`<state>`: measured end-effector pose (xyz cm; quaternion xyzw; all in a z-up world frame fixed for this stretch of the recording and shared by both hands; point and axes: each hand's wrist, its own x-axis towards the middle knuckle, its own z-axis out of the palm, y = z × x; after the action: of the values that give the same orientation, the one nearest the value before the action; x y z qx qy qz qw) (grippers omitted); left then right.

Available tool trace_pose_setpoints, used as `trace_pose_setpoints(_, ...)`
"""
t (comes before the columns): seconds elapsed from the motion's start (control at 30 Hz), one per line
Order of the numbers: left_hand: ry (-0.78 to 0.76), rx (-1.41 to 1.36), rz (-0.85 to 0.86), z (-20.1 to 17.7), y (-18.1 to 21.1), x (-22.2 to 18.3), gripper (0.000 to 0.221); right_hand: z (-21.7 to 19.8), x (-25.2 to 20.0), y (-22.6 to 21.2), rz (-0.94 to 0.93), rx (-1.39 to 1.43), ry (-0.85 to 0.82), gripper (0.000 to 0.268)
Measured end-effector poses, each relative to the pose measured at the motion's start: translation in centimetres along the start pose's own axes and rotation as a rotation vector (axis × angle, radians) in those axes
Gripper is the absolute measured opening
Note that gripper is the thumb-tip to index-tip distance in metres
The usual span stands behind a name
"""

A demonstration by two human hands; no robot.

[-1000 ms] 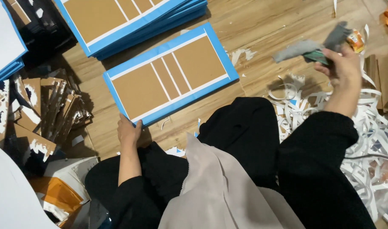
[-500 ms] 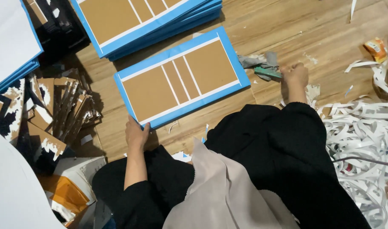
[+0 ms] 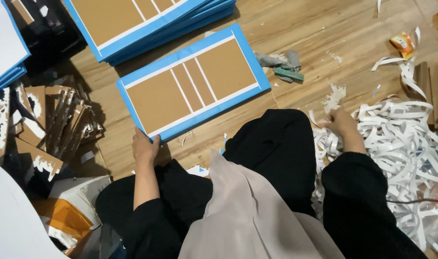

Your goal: Assembling paper folders by manually aligning paper sheets onto cardboard covers, applying glue, and smoothing them out.

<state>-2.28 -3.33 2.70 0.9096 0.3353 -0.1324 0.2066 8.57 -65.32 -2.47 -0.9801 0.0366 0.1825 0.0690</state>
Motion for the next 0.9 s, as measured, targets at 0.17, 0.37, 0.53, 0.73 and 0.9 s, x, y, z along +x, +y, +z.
trace_pose_setpoints(0.17, 0.000, -0.026, 0.004, -0.2, 0.5, -0.5, 0.081, 4.3, 0.7, 13.0, 0.193, 0.026, -0.225, 0.034)
trace_pose_setpoints(0.37, 0.046, -0.062, 0.021, -1.1, 1.3, -1.9, 0.076, -10.1, -6.3, 5.2, 0.214, 1.086, -0.133, 0.027)
trace_pose_setpoints(0.53, 0.101, -0.101, 0.137, -1.5, 1.4, -2.7, 0.077, -9.8, 0.1, 4.7, 0.172, 0.847, 0.044, 0.017)
trace_pose_setpoints(0.73, -0.072, -0.132, 0.033, -3.5, 3.3, -3.8, 0.102, -8.3, 9.3, -7.3, -0.163, 0.516, 0.148, 0.050)
trace_pose_setpoints(0.9, -0.058, -0.113, 0.012, -3.2, 2.9, -3.0, 0.097, -6.5, 11.5, -17.1, -0.155, 0.288, 0.217, 0.076)
